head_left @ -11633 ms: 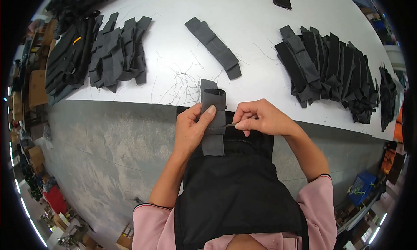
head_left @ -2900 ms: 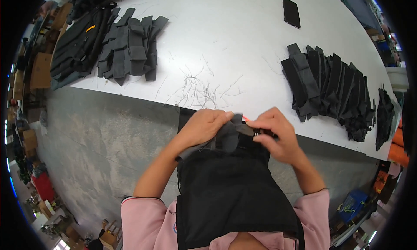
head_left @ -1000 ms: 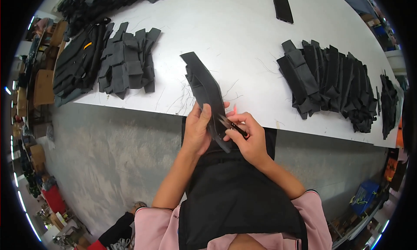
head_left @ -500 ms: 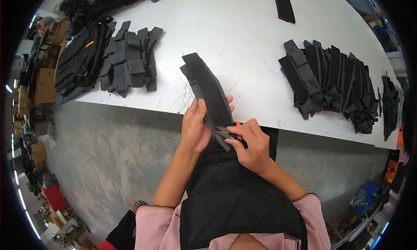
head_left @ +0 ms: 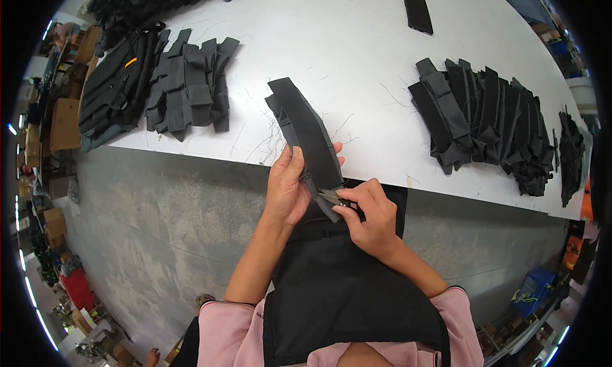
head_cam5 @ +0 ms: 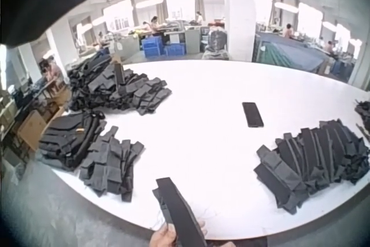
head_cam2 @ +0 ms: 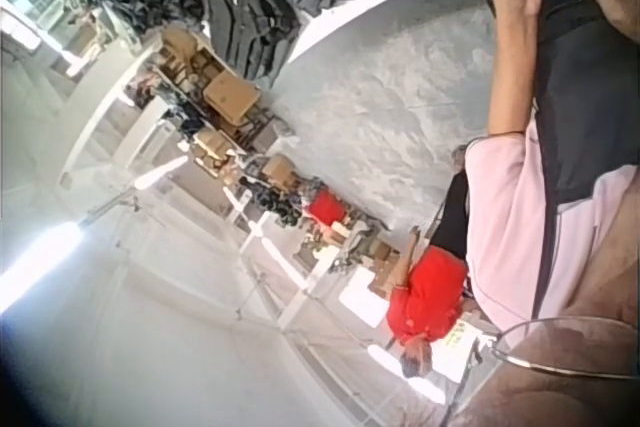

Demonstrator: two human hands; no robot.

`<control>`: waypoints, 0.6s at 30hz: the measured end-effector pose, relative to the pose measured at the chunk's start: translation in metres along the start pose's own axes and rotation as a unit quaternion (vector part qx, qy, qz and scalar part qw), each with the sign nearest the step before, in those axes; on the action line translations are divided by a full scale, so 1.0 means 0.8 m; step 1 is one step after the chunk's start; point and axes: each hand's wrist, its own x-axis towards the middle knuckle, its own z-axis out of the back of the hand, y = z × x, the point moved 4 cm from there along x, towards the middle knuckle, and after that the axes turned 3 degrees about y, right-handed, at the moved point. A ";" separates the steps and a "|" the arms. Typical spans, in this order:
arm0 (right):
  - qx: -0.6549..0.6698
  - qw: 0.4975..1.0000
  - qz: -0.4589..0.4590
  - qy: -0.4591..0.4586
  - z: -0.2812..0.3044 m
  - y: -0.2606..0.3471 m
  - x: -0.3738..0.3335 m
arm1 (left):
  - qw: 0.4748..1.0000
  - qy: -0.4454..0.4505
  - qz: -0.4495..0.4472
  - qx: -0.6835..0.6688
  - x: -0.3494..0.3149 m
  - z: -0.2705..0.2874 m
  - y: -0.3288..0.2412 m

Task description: Trimming excess threads or small parts from black fabric components using a pair of snips or small scissors in a manufacturing setting.

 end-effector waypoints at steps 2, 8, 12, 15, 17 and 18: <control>-0.011 1.000 0.011 -0.001 -0.003 0.001 0.001 | 1.000 -0.002 0.002 0.002 -0.001 0.001 0.000; -0.060 0.997 0.046 -0.011 -0.004 0.002 -0.002 | 1.000 0.012 0.009 0.009 -0.001 0.001 0.000; -0.031 0.998 0.041 -0.022 -0.001 0.001 -0.003 | 1.000 -0.009 0.004 0.002 -0.001 -0.001 0.000; -0.026 0.999 0.038 -0.010 -0.003 0.002 0.002 | 1.000 -0.002 0.005 -0.001 -0.001 -0.002 0.001; -0.037 0.998 0.046 -0.004 -0.005 0.002 0.003 | 1.000 -0.001 -0.003 -0.007 -0.001 -0.003 0.000; -0.037 0.997 0.060 -0.016 -0.003 0.001 0.000 | 1.000 -0.006 -0.009 0.000 -0.002 -0.004 -0.001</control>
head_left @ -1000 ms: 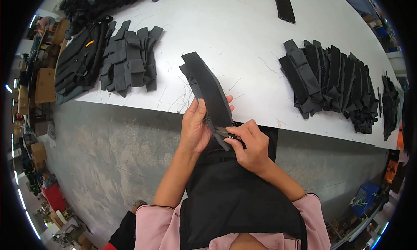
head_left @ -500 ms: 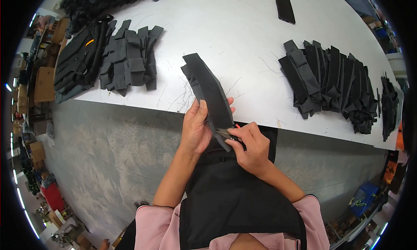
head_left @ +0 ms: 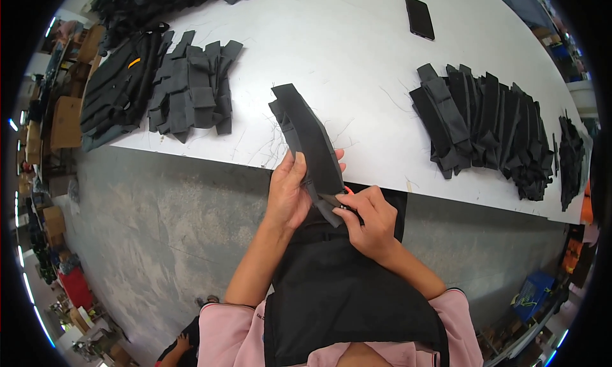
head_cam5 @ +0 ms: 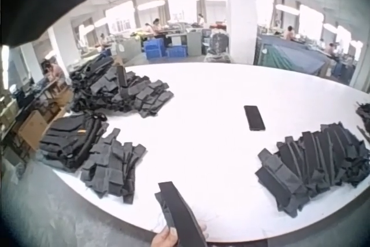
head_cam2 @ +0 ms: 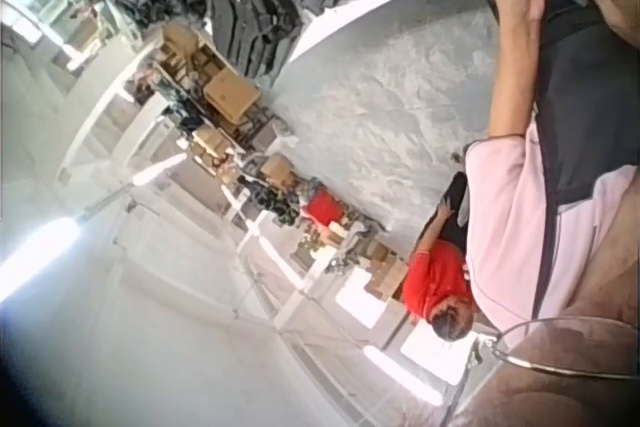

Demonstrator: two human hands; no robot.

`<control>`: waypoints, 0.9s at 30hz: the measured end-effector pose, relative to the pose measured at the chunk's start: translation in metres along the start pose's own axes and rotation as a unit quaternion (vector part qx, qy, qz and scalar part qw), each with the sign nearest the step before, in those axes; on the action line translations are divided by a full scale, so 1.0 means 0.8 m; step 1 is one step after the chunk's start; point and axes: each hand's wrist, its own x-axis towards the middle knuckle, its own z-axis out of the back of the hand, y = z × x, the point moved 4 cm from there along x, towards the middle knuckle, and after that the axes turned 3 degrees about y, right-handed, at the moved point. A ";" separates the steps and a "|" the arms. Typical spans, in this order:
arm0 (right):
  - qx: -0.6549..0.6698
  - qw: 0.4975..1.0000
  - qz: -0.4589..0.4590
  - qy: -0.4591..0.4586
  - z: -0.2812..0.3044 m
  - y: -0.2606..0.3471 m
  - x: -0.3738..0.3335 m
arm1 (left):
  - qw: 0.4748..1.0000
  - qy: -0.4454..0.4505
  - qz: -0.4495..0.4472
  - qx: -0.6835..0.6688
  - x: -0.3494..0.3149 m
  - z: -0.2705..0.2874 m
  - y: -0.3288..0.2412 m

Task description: Trimming excess threads or small parts from black fabric components using a pair of snips or small scissors in a manufacturing setting.

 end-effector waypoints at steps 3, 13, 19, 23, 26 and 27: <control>0.002 1.000 0.000 0.007 -0.001 -0.003 0.003 | 1.000 0.011 0.008 -0.001 -0.001 0.004 -0.002; 0.089 0.989 -0.116 0.028 0.006 -0.024 0.027 | 0.999 0.035 0.022 0.010 -0.008 0.010 0.001; 0.062 0.996 -0.057 0.022 -0.008 -0.018 0.036 | 0.999 0.007 0.029 -0.034 -0.012 0.020 0.008; -0.027 1.000 -0.015 0.008 -0.004 -0.008 0.032 | 0.999 -0.011 0.029 -0.044 -0.015 0.021 0.009; -0.013 0.999 0.020 -0.045 -0.001 -0.019 0.019 | 0.999 -0.006 0.035 -0.024 -0.012 0.014 0.010; -0.014 0.999 0.018 -0.045 0.002 -0.019 0.019 | 0.999 -0.030 0.033 -0.005 -0.011 0.019 0.010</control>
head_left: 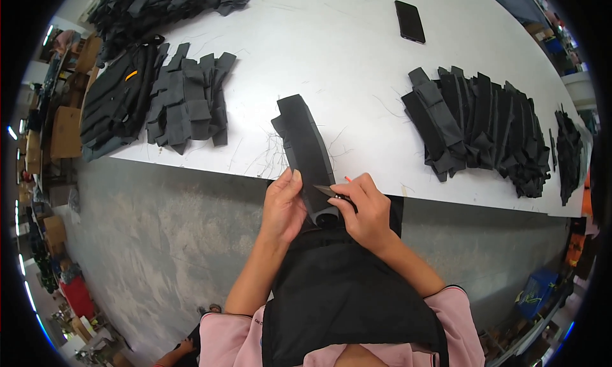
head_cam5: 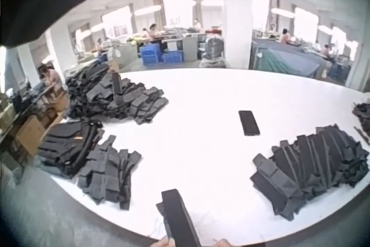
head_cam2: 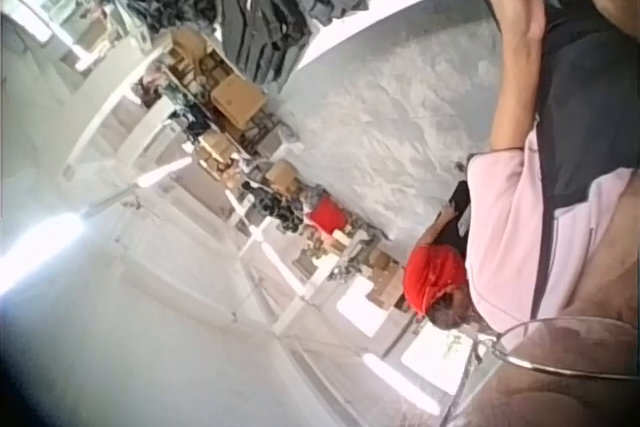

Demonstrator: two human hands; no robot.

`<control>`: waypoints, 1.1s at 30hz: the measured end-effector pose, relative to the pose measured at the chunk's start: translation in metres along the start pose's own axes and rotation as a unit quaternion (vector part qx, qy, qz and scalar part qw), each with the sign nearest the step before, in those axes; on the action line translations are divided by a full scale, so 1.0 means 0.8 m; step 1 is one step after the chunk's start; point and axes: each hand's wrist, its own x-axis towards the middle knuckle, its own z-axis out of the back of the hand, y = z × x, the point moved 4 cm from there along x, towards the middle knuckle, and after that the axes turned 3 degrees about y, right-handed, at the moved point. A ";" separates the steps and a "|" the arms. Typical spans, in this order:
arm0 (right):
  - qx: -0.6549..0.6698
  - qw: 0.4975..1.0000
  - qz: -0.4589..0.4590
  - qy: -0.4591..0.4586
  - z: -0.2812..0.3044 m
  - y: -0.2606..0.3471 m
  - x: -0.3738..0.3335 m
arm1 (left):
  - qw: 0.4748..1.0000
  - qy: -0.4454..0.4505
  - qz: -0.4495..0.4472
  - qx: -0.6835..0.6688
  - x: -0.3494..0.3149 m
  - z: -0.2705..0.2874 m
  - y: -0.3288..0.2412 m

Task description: Trimming excess threads or small parts from black fabric components using a pair of snips or small scissors in a manufacturing setting.

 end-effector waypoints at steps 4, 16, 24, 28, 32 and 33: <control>0.079 0.984 -0.153 0.055 0.016 -0.013 -0.004 | 0.999 -0.046 0.020 0.003 0.003 0.029 0.003; 0.399 0.859 -0.305 0.098 -0.013 -0.051 -0.013 | 0.998 -0.052 0.023 0.009 0.000 0.016 -0.001; 0.190 0.958 -0.201 0.069 0.009 -0.035 -0.003 | 0.997 -0.072 0.033 0.024 0.000 0.012 0.003; 0.093 0.985 -0.141 0.049 0.019 -0.033 0.000 | 0.997 -0.059 0.035 0.040 0.004 0.001 0.001; -0.014 0.999 -0.028 0.038 0.018 -0.025 0.007 | 0.998 -0.040 0.020 0.050 0.002 0.006 -0.006; -0.030 0.999 0.001 0.041 0.014 -0.016 0.013 | 0.996 -0.055 0.026 0.061 -0.003 0.006 -0.009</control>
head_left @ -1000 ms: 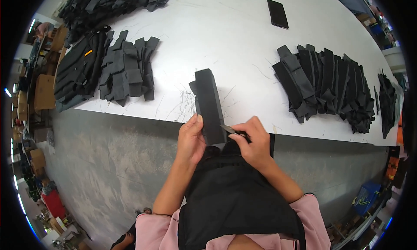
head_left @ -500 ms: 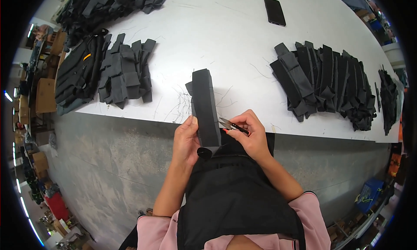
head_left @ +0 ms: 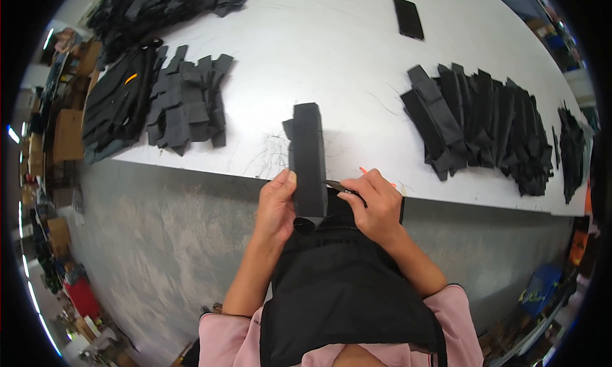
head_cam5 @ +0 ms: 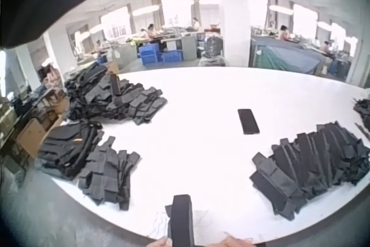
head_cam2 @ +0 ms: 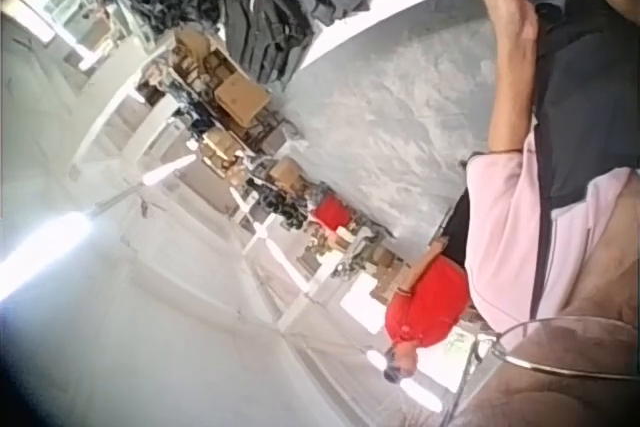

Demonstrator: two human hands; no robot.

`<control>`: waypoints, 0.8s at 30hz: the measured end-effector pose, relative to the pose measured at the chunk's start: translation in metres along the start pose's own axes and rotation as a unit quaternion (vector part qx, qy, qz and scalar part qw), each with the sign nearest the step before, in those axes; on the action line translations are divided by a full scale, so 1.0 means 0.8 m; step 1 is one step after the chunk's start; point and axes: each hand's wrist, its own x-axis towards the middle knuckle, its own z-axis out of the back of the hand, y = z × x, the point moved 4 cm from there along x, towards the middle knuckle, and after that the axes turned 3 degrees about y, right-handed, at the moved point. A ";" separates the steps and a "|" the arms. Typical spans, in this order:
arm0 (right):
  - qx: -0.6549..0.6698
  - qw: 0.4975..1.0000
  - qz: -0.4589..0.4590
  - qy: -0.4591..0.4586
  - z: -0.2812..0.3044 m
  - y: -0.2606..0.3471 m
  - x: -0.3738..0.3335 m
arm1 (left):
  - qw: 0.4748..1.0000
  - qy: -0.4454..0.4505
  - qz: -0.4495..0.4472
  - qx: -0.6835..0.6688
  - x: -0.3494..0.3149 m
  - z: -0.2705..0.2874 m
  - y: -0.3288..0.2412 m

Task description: Trimming excess threads or small parts from black fabric components using a pair of snips or small scissors in a manufacturing setting.

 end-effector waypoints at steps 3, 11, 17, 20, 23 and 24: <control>0.073 0.995 -0.071 0.004 -0.006 0.014 -0.004 | 0.992 -0.112 0.037 0.055 -0.014 0.011 -0.012; 0.368 0.913 -0.173 0.030 -0.035 0.006 0.005 | 0.995 -0.021 -0.064 -0.073 -0.015 0.016 0.006; 0.428 0.836 -0.309 0.152 -0.074 0.020 0.026 | 0.989 -0.045 -0.111 -0.089 -0.028 0.021 0.003; 0.456 0.837 -0.278 0.118 -0.078 0.015 0.024 | 0.985 -0.067 -0.134 -0.082 -0.025 0.018 -0.004; 0.332 0.897 -0.252 0.147 -0.081 -0.003 0.026 | 0.981 -0.112 -0.156 -0.030 -0.004 0.026 0.002; 0.393 0.874 -0.251 0.134 -0.086 0.013 0.033 | 0.981 -0.122 -0.140 -0.062 -0.003 0.025 -0.003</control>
